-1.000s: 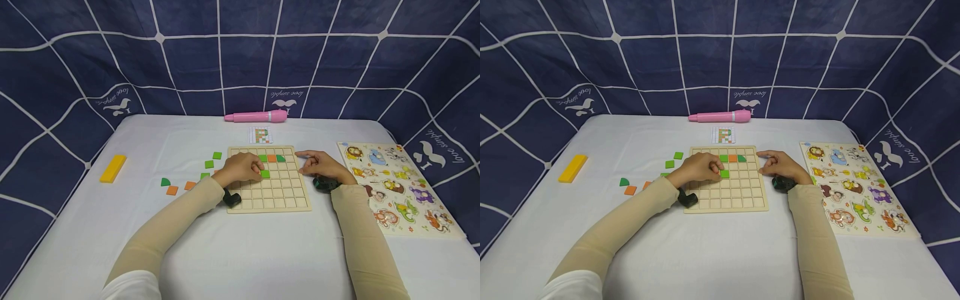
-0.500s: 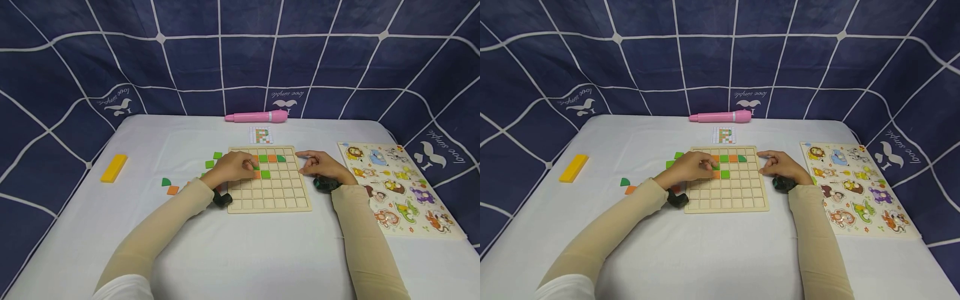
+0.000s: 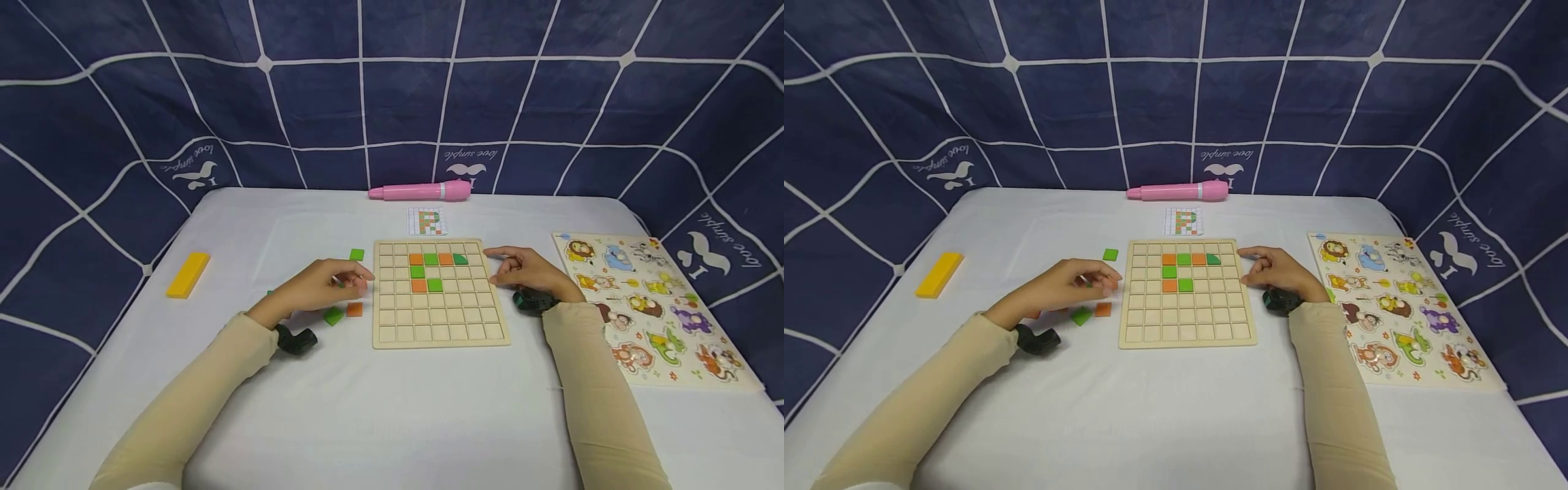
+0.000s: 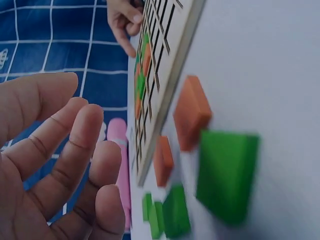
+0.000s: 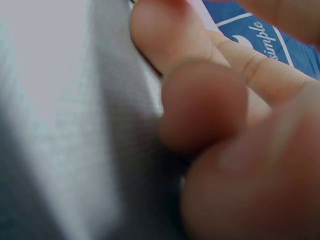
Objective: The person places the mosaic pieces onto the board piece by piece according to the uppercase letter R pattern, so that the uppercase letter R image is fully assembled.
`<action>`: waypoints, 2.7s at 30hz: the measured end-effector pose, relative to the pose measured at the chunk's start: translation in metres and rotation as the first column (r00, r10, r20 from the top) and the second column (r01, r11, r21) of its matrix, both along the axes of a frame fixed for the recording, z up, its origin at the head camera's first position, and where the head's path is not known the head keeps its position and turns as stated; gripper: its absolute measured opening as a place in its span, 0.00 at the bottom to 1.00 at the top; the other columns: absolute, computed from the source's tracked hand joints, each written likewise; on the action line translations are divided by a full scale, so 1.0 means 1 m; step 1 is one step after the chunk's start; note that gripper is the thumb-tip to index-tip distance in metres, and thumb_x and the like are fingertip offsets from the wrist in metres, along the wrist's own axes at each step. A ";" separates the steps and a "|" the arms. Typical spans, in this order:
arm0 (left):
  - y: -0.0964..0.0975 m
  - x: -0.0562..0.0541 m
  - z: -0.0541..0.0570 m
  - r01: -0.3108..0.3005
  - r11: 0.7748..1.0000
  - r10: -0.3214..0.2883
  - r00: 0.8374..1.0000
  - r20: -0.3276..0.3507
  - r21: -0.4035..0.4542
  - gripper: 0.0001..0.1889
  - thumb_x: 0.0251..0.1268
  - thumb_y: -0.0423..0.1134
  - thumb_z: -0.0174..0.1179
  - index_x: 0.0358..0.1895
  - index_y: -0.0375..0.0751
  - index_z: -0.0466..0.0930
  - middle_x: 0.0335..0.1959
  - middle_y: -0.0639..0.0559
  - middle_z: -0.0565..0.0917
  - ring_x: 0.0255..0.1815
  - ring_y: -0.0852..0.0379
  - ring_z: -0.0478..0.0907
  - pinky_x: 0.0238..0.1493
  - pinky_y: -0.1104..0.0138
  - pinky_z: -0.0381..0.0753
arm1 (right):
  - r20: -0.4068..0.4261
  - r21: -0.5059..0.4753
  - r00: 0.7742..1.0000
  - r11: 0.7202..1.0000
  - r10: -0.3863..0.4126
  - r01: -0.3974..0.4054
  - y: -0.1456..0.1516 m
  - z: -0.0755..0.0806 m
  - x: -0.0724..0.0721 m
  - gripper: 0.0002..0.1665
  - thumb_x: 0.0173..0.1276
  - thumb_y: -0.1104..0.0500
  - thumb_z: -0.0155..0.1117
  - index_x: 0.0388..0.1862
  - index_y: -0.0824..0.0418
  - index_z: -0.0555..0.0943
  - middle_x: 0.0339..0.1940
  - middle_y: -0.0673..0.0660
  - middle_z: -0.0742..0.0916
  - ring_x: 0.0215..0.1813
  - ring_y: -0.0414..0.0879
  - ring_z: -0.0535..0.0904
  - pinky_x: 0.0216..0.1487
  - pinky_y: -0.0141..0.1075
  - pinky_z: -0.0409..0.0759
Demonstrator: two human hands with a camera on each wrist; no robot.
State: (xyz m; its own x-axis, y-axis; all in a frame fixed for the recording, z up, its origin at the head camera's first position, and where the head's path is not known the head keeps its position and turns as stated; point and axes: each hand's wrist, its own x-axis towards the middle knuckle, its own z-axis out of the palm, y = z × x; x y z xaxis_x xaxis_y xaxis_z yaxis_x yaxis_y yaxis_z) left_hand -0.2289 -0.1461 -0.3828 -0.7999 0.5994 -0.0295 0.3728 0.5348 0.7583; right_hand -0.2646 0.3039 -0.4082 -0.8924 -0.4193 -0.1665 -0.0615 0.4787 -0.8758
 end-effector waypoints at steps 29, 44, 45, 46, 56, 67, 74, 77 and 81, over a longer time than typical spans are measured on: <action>-0.135 0.016 0.009 -0.121 0.992 0.117 0.987 0.109 0.027 0.18 0.78 0.33 0.66 0.66 0.31 0.83 0.46 0.45 0.88 0.40 0.57 0.80 0.42 0.69 0.80 | 0.001 0.005 1.000 1.000 0.012 -0.012 0.001 -0.002 -0.001 0.42 0.70 0.71 0.72 0.79 0.78 0.66 0.30 0.52 0.85 0.27 0.39 0.72 0.30 0.32 0.72; -0.136 0.015 0.003 -0.104 0.990 0.115 0.987 0.112 -0.100 0.20 0.66 0.34 0.77 0.59 0.33 0.87 0.43 0.51 0.86 0.37 0.58 0.77 0.42 0.70 0.78 | -0.007 0.015 1.000 1.000 0.011 -0.011 0.000 -0.002 -0.001 0.42 0.71 0.70 0.72 0.80 0.78 0.65 0.31 0.52 0.85 0.27 0.39 0.73 0.29 0.32 0.73; -0.136 0.015 0.003 -0.103 0.988 0.116 0.987 0.110 -0.115 0.21 0.65 0.35 0.78 0.59 0.33 0.87 0.43 0.50 0.85 0.36 0.58 0.76 0.42 0.70 0.77 | -0.006 0.015 1.000 1.000 0.008 -0.008 0.000 -0.002 -0.001 0.42 0.71 0.70 0.72 0.79 0.78 0.66 0.31 0.52 0.85 0.27 0.39 0.73 0.30 0.32 0.73; -0.136 0.015 0.002 -0.103 0.986 0.117 0.987 0.108 -0.128 0.21 0.64 0.35 0.79 0.58 0.33 0.87 0.43 0.50 0.85 0.36 0.58 0.76 0.41 0.70 0.77 | -0.005 0.015 1.000 1.000 0.008 -0.008 0.000 -0.001 0.000 0.42 0.71 0.70 0.72 0.80 0.78 0.66 0.31 0.52 0.85 0.27 0.39 0.73 0.30 0.32 0.73; -0.132 0.016 -0.003 -0.103 0.974 0.125 0.988 0.095 -0.204 0.21 0.57 0.37 0.82 0.53 0.36 0.89 0.39 0.52 0.80 0.36 0.56 0.75 0.39 0.68 0.75 | -0.002 0.005 1.000 1.000 0.014 -0.014 0.000 -0.001 0.000 0.43 0.71 0.70 0.72 0.80 0.79 0.64 0.31 0.51 0.85 0.27 0.39 0.73 0.29 0.32 0.73; -0.129 0.014 -0.008 -0.108 0.968 0.120 0.992 0.043 -0.226 0.15 0.59 0.38 0.81 0.48 0.40 0.92 0.36 0.55 0.80 0.37 0.55 0.74 0.40 0.68 0.74 | -0.006 0.005 1.000 1.000 0.013 -0.013 0.001 -0.002 -0.001 0.43 0.71 0.70 0.71 0.80 0.79 0.64 0.30 0.51 0.84 0.27 0.38 0.72 0.29 0.32 0.72; -0.127 0.015 -0.008 -0.106 0.972 0.108 0.994 -0.006 -0.211 0.15 0.61 0.38 0.81 0.49 0.40 0.91 0.38 0.56 0.83 0.41 0.54 0.75 0.44 0.67 0.76 | -0.001 -0.014 1.000 1.000 0.013 -0.013 0.001 -0.002 0.000 0.42 0.71 0.71 0.71 0.79 0.79 0.65 0.30 0.51 0.85 0.27 0.38 0.73 0.29 0.31 0.72; -0.124 0.016 -0.008 -0.119 0.974 0.109 0.992 -0.064 -0.193 0.14 0.62 0.37 0.80 0.49 0.40 0.91 0.41 0.56 0.86 0.43 0.54 0.77 0.48 0.65 0.78 | -0.002 -0.017 1.000 1.000 0.010 -0.010 0.001 -0.002 0.000 0.42 0.71 0.71 0.72 0.79 0.79 0.65 0.30 0.51 0.85 0.27 0.38 0.73 0.29 0.31 0.72; -0.117 0.018 -0.006 -0.151 0.972 0.130 0.984 -0.123 -0.179 0.14 0.64 0.37 0.79 0.50 0.42 0.90 0.45 0.55 0.89 0.42 0.55 0.79 0.49 0.63 0.78 | 0.002 -0.009 1.000 1.000 0.009 -0.009 0.000 -0.002 0.001 0.42 0.70 0.71 0.72 0.79 0.79 0.66 0.29 0.51 0.84 0.27 0.38 0.73 0.29 0.31 0.72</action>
